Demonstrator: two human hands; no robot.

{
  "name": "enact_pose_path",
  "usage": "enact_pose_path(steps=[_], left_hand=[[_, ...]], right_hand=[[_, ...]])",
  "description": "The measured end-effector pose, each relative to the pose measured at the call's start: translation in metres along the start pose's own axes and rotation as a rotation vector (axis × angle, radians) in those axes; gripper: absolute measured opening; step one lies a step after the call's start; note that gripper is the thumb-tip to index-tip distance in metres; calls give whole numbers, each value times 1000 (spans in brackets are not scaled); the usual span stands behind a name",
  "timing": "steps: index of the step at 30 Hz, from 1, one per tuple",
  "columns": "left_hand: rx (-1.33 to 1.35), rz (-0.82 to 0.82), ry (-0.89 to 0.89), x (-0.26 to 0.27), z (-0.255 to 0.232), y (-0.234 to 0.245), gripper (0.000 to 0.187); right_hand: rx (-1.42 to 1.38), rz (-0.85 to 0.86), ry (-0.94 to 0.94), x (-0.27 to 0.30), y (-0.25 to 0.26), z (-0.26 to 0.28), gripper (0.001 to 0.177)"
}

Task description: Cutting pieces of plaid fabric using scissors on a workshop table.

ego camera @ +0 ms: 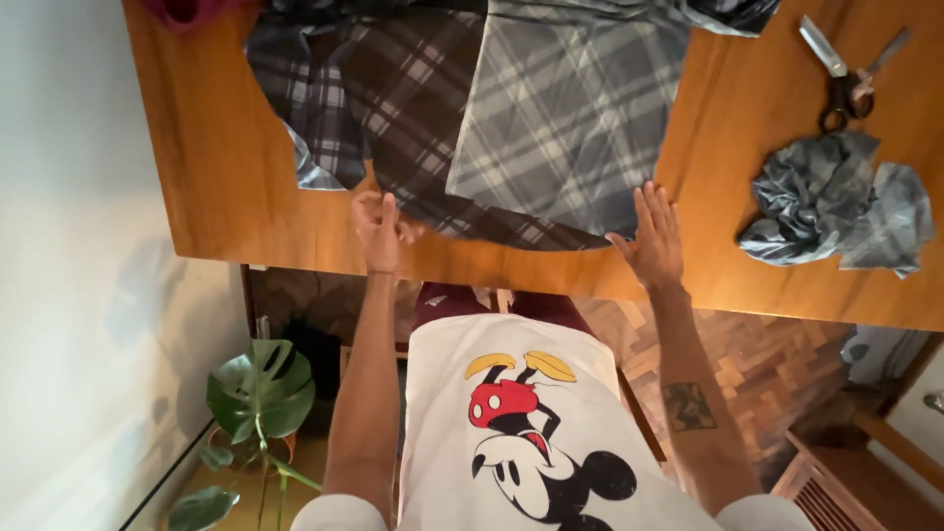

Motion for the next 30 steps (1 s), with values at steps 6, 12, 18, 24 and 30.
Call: enact_pose_path(steps=[6, 12, 18, 24, 30], left_hand=[[-750, -210, 44, 29, 2, 54, 33], [-1057, -289, -254, 48, -43, -14, 48], [-909, -247, -420, 30, 6, -12, 22], [-214, -232, -52, 21, 65, 36, 28], [-219, -248, 118, 52, 31, 41, 38]], right_hand=[[-30, 20, -34, 22, 13, -23, 93], [-95, -145, -38, 34, 8, -28, 74], [-108, -219, -73, 30, 19, -26, 65], [-178, -223, -49, 39, 5, -47, 48], [-270, -203, -77, 41, -23, -84, 18]])
Point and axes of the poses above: each hand's wrist, its own x-axis away from the middle knuckle, its own y-axis out of the back of the hand, z = x × y, the point moved 8 cm from there along -x, towards the middle knuckle, and after that the axes turned 7 degrees about z, right-handed, at the moved point
